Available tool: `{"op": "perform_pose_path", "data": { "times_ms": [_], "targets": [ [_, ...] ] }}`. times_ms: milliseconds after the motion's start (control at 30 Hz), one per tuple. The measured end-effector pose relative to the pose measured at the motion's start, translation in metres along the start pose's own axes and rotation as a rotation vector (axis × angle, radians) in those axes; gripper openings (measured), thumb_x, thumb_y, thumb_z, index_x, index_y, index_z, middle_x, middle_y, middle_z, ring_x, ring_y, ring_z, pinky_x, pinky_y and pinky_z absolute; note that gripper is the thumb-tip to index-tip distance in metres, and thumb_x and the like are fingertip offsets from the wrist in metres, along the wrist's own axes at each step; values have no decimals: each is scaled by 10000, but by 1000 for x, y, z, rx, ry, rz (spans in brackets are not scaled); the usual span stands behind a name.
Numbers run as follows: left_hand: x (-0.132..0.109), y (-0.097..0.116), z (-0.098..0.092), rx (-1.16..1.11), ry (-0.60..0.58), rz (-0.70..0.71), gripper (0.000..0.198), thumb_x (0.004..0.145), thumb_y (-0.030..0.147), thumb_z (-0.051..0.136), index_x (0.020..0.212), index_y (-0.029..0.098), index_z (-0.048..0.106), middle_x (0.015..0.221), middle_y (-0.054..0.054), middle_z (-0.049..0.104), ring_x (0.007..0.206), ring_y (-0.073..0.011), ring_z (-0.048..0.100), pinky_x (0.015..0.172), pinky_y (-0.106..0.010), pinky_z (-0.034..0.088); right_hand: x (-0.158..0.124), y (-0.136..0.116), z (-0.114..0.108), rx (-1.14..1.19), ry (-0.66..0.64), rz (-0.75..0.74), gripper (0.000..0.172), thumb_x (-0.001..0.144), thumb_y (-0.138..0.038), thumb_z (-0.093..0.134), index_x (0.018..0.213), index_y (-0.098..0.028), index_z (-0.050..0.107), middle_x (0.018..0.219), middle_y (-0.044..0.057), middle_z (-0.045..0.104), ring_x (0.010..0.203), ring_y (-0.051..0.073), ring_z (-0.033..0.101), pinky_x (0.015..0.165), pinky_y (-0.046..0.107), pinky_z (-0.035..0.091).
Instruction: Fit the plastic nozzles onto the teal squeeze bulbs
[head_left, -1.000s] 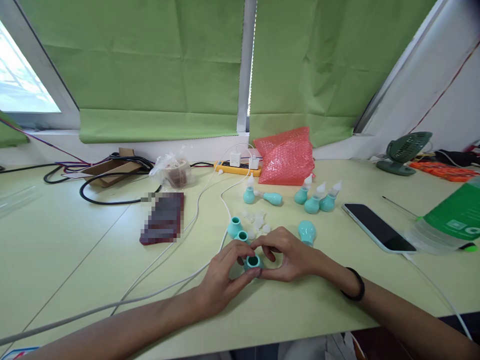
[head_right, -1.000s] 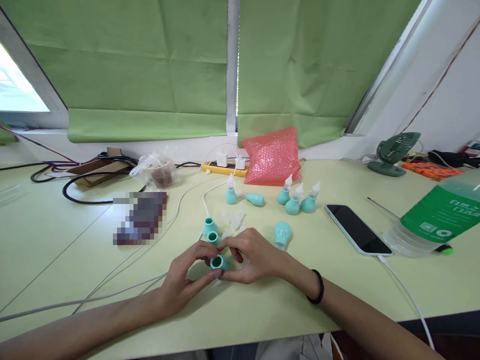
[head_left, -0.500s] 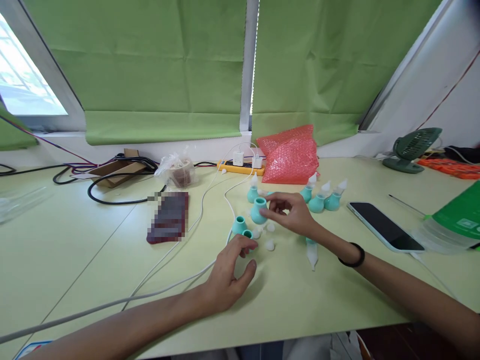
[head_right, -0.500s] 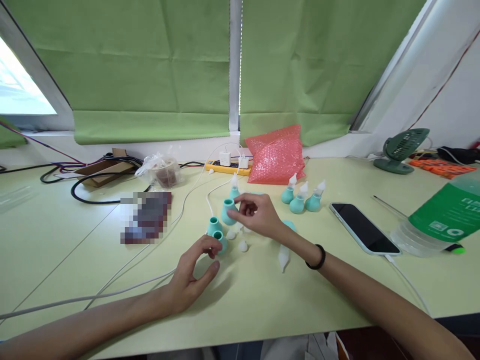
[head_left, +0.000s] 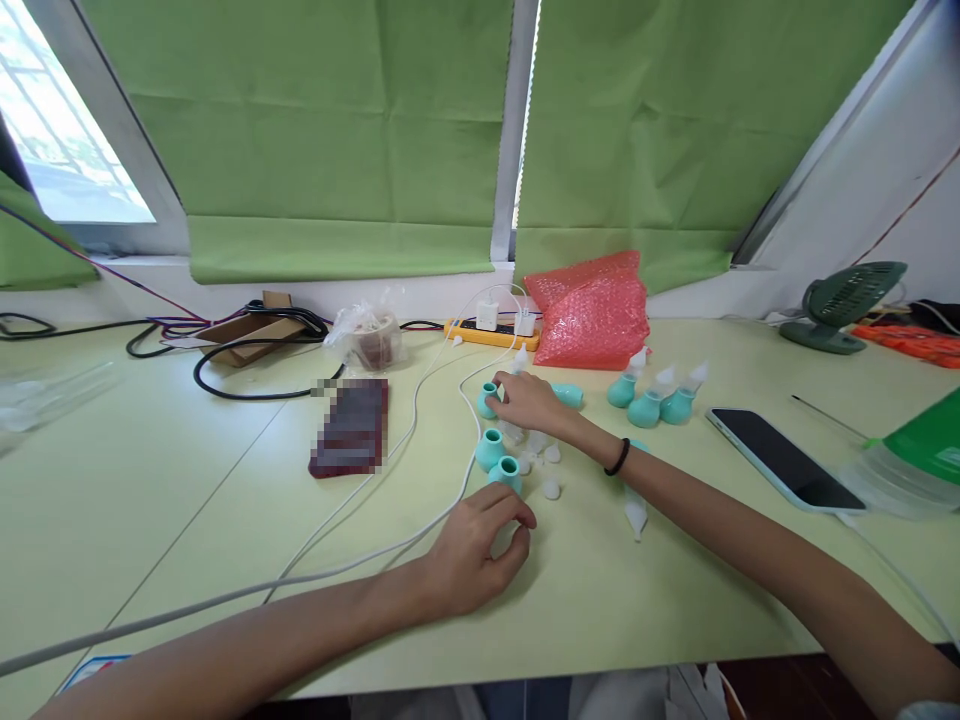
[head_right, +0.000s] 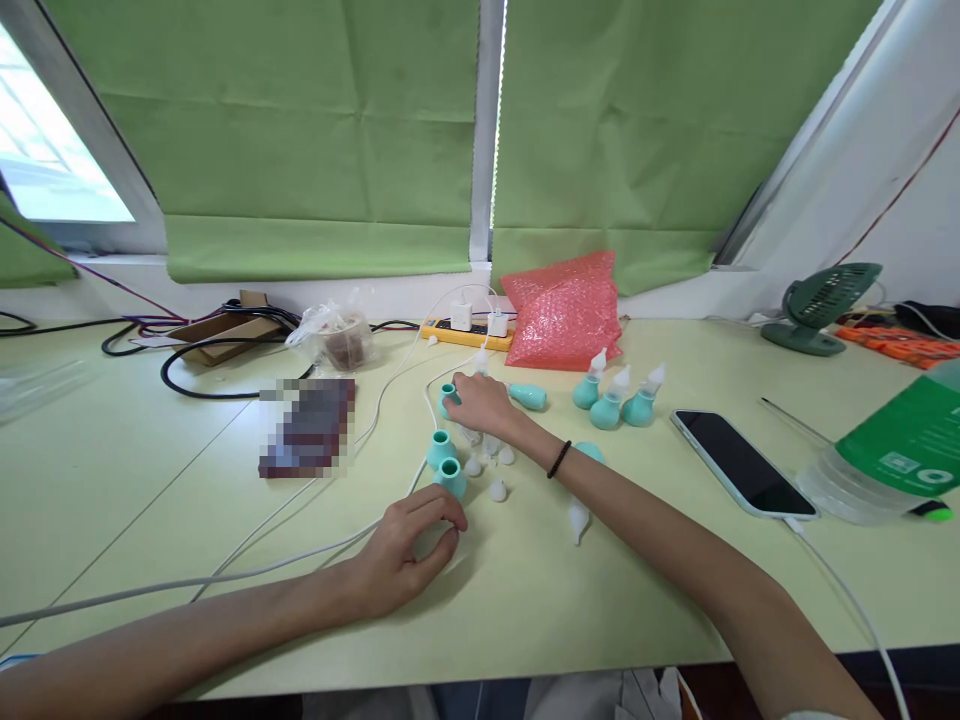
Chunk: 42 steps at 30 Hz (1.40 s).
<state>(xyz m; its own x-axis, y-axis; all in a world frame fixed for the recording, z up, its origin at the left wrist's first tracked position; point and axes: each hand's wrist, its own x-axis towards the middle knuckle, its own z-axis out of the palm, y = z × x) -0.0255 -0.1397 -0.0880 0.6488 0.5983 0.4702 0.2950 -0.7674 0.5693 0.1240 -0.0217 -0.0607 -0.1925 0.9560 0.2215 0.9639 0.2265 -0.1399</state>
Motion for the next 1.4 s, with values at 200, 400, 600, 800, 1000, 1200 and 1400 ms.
{"op": "perform_pose_path", "data": {
  "times_ms": [200,400,600,800,1000,1200,1400],
  "targets": [
    [0,2,-1,68,-83,7,157,708,92,385,755,149,523,725,-56,562,683,-154,524,605,-248,430,-5,7,-5,20,57,2,388,732,-404,452,1057,-192,463,758,49,617,771,208,543,591,261,342],
    [-1,1,0,94,-119,47,158,720,105,375,771,144,519,744,-61,560,687,-153,529,607,-246,433,-2,23,-15,65,449,73,542,710,-427,475,1169,-170,345,924,74,558,797,211,520,588,266,343],
    [-2,1,-1,98,-142,97,161,725,107,370,787,146,514,757,-60,557,694,-150,526,620,-243,431,17,37,-4,168,357,86,251,716,-384,480,802,-153,531,778,59,564,673,171,502,544,245,329],
    [-4,3,-2,44,-66,46,127,757,156,377,839,158,474,763,-55,557,697,-146,514,626,-247,424,-10,38,-22,283,577,44,234,758,-373,458,666,-160,485,674,18,517,577,117,441,549,236,339],
    [-5,6,-6,-157,-107,-190,201,718,325,504,717,186,358,579,49,413,467,-75,385,446,-184,343,-89,17,-57,799,410,-117,195,704,-346,560,654,-157,546,594,0,537,537,104,470,480,209,377],
    [0,7,-5,-188,-155,-240,352,640,352,586,835,185,346,560,75,382,452,-73,334,421,-181,270,-131,-10,-22,1188,60,-157,166,688,-315,592,712,-151,590,605,5,556,512,87,480,449,192,390],
    [3,9,-3,-86,-193,-211,161,688,265,499,806,175,437,518,71,355,430,-75,329,429,-183,271,-128,-8,-1,1452,-65,-6,320,716,-424,530,662,-115,597,504,2,500,398,64,416,358,186,318]
  ]
}}
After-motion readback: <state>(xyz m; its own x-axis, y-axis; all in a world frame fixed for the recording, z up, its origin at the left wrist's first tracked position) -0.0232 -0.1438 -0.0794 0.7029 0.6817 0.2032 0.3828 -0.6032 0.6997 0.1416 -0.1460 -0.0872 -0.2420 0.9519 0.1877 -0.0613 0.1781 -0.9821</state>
